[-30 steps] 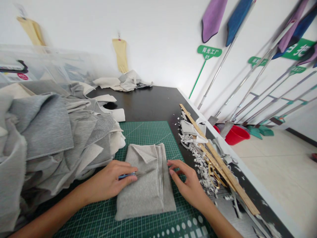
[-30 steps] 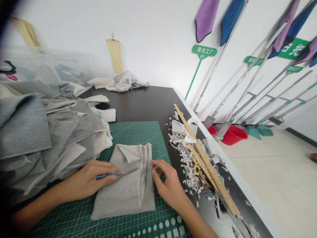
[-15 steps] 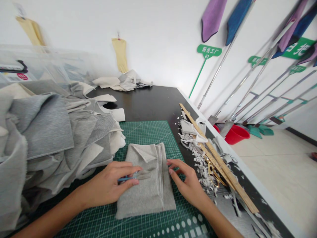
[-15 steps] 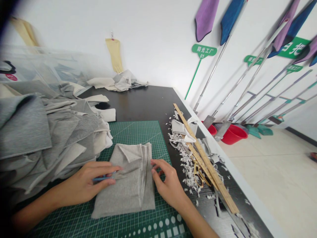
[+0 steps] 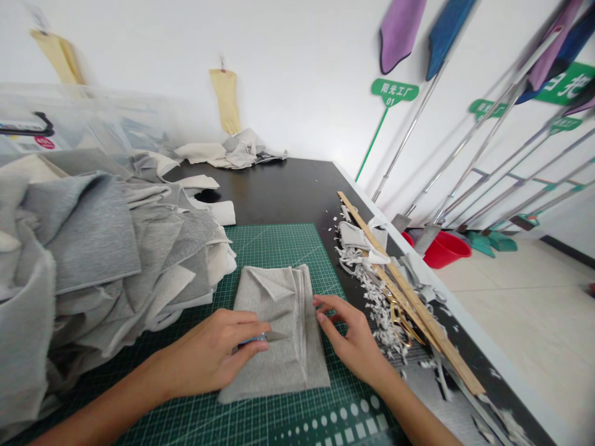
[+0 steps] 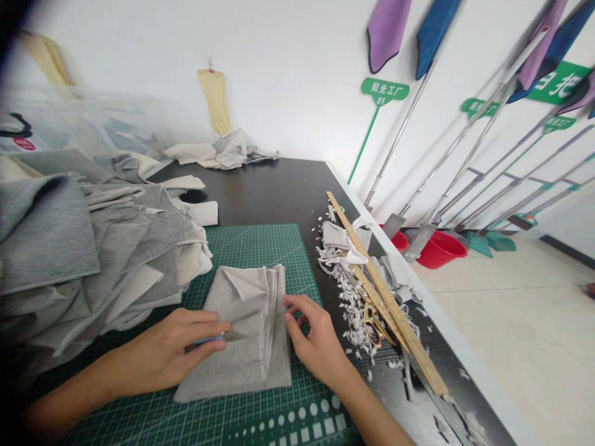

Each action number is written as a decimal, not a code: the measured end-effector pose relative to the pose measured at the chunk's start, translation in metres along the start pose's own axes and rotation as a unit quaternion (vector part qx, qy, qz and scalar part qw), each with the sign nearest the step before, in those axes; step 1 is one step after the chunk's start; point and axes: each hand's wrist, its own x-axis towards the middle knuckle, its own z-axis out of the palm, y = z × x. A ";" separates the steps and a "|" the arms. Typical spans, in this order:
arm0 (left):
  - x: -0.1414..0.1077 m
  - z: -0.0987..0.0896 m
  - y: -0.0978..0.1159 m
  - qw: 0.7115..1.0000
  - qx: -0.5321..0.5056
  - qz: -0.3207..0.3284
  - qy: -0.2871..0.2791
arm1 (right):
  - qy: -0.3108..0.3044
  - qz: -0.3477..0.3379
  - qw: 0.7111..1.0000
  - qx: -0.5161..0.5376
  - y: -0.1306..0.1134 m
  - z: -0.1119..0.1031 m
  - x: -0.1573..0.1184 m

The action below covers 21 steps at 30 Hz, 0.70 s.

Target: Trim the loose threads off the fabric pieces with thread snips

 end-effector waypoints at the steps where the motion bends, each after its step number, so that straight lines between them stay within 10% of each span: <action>1: -0.001 0.000 0.001 1.000 0.000 -0.003 0.002 | 0.003 -0.001 1.000 0.000 0.000 0.000 0.000; 21: -0.004 -0.003 0.005 1.000 0.024 -0.011 -0.002 | -0.009 0.007 1.000 0.018 0.002 0.000 -0.001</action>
